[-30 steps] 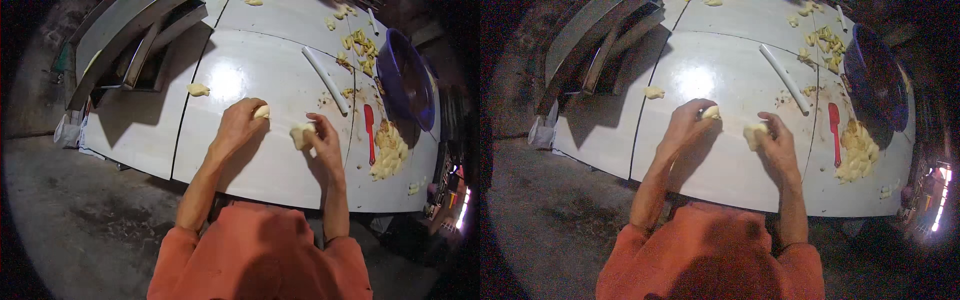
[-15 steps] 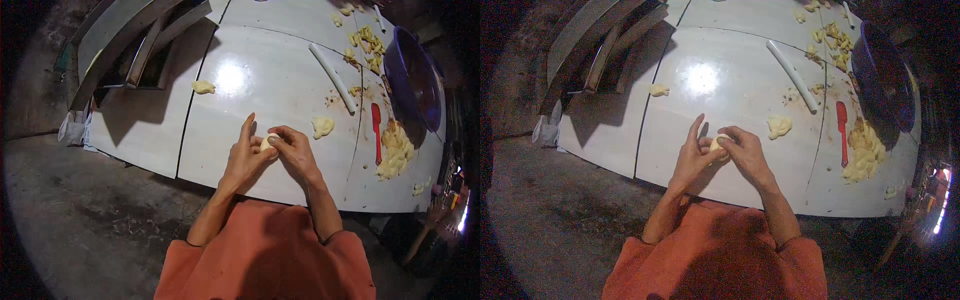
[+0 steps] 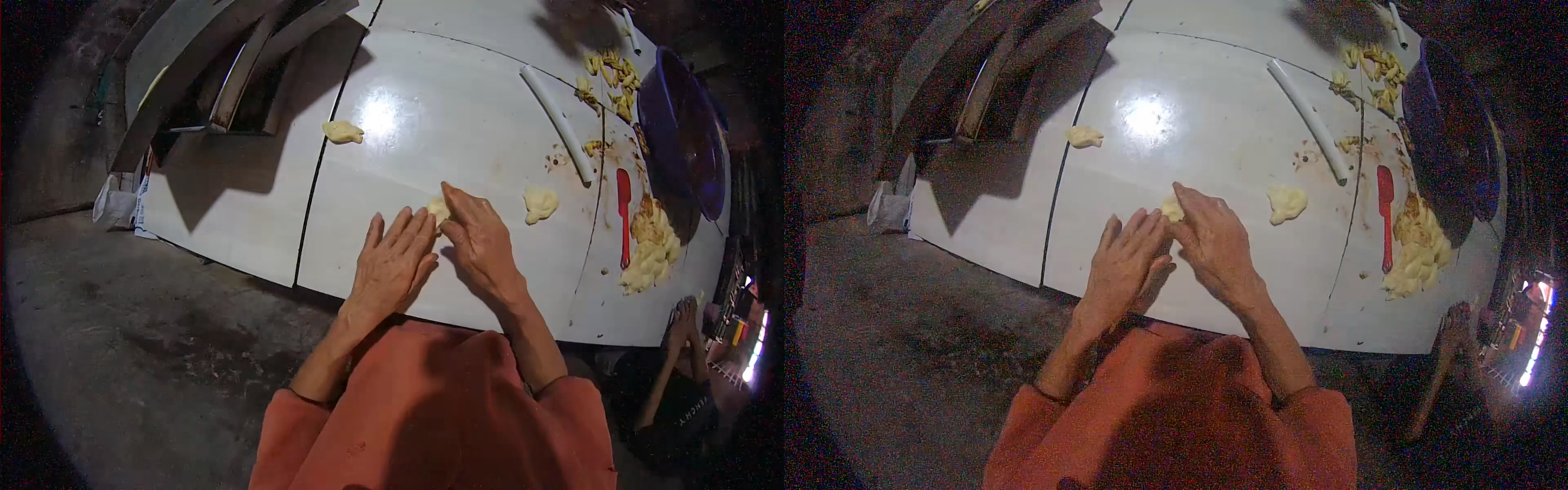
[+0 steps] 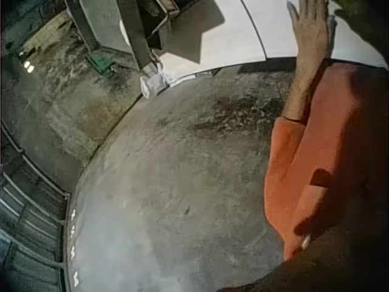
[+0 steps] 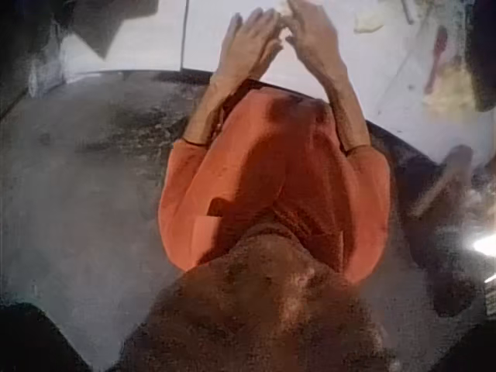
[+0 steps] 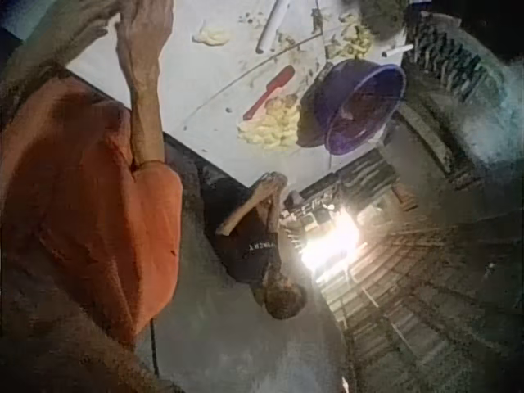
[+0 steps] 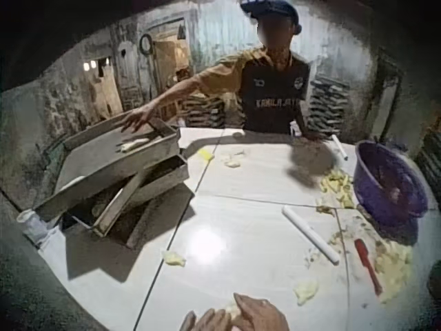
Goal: The person flattens pieces of dough using their hands and a roller, spreads chocolate filling over them with a spatula, and adds banana slices. They then roll the filled dough into shape and arrange the rolls onto a metal tray.
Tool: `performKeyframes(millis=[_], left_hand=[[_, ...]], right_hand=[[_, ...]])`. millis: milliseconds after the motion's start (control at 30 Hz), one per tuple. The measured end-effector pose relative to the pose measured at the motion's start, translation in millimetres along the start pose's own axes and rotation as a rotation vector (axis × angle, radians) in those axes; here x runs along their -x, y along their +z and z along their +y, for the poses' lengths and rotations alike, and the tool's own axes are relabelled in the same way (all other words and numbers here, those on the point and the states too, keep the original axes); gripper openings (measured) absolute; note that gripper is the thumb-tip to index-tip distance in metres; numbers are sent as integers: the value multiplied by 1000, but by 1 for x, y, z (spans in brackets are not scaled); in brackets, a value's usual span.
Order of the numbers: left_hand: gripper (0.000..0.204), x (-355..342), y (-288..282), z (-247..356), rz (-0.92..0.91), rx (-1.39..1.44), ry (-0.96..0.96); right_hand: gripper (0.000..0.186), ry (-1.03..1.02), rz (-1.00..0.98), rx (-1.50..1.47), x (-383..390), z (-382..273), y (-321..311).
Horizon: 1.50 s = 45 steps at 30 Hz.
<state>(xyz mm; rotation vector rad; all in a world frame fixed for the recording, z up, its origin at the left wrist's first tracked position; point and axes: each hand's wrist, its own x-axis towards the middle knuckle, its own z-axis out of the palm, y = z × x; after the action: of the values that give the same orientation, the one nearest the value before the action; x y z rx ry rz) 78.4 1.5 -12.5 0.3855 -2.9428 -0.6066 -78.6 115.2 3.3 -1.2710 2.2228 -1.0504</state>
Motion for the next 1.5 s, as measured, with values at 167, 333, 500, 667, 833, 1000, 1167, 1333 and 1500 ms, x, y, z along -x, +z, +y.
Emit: performKeyframes(millis=[167,333,500,667,833,1000,1167,1333,1500], left_hand=[[65,0,6,-5,-87,-36,41],[54,12,-11,-1,-26,141,69],[47,7,-10,-2,67,103,-5],[66,4,8,-1,-35,-19,75],[92,11,25,-9,-158,-96,-10],[93,2,13,-3,-131,-86,-30],[85,-15,2,-6,-135,-96,61],[87,-23,6,-8,-186,-181,9],[89,-3,22,-17,-169,-115,-29]], right_hand=[[48,-306,54,226,3,19,18],[36,325,-73,-525,3,3,6],[42,-131,-115,166,-5,16,10],[72,-166,36,7,10,17,18],[94,-174,-193,487,36,31,37],[92,-139,-188,542,42,34,25],[88,-140,-255,543,37,37,18],[84,-107,-272,509,40,33,9],[48,12,224,194,3,58,-43]])
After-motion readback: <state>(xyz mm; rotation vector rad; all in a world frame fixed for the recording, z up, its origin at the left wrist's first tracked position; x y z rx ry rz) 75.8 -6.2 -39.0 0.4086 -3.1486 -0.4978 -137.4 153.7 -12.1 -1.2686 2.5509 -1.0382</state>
